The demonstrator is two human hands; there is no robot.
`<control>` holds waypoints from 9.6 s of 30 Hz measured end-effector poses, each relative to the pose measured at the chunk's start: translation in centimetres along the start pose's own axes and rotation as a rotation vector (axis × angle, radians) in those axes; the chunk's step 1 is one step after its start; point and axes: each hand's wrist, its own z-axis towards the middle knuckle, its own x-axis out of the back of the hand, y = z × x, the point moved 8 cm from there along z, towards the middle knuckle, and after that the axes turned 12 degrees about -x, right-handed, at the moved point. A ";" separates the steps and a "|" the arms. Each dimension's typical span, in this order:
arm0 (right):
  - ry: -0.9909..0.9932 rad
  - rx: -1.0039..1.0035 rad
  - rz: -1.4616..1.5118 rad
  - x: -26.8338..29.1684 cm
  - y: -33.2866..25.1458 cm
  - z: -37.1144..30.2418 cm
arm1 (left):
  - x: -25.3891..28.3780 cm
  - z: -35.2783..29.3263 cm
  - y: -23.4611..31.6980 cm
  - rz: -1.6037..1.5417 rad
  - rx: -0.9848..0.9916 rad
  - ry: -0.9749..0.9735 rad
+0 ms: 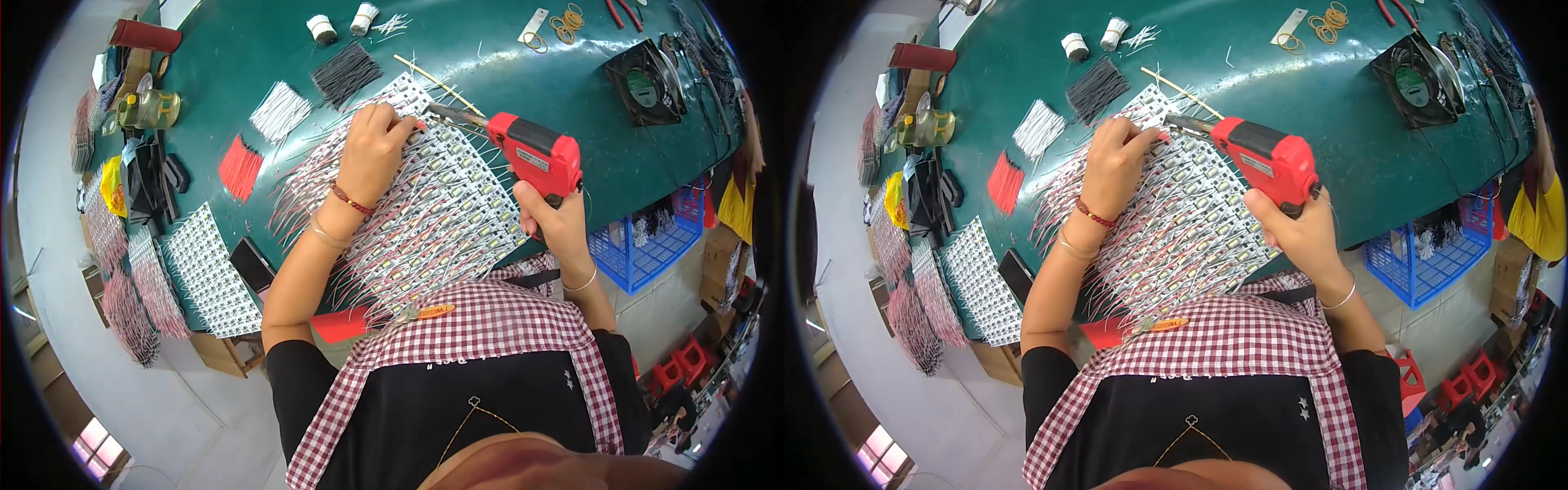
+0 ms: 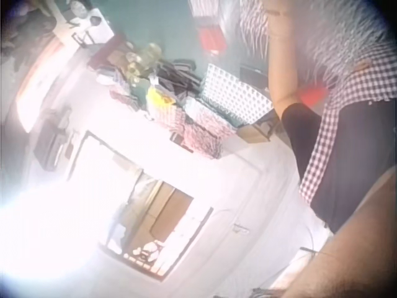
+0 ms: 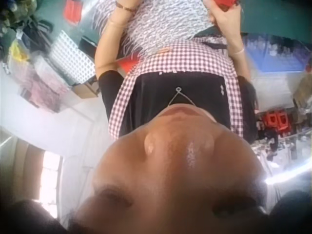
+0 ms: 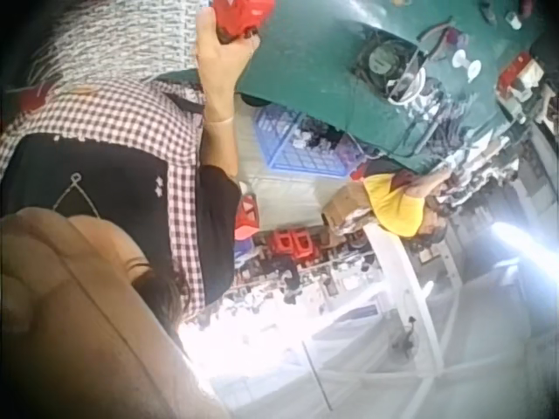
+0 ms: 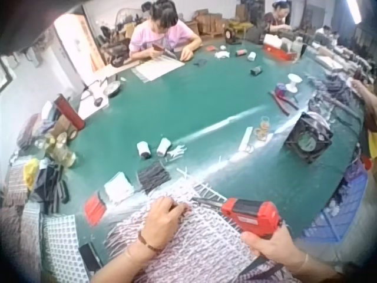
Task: The person uses a soldering iron to attach black wires to a grid of LED modules on a green workbench. They hold the soldering iron in their right hand and manipulate the wires with their left hand, moving along the edge of the LED panel to secure connections.
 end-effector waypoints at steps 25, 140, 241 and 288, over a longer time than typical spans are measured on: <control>0.038 0.011 -0.214 -0.3 0.3 0.8 | -0.3 0.4 0.2 0.066 -0.026 -0.089; 0.037 -0.080 -0.076 1.9 5.3 -3.4 | -0.9 -0.2 3.8 0.041 -0.041 -0.103; -0.045 -0.001 -0.168 4.1 9.6 -7.5 | -1.5 -0.9 7.2 -0.064 -0.085 -0.154; -0.067 -0.046 0.024 5.5 10.6 -9.3 | -1.6 -0.8 9.3 -0.070 -0.121 -0.144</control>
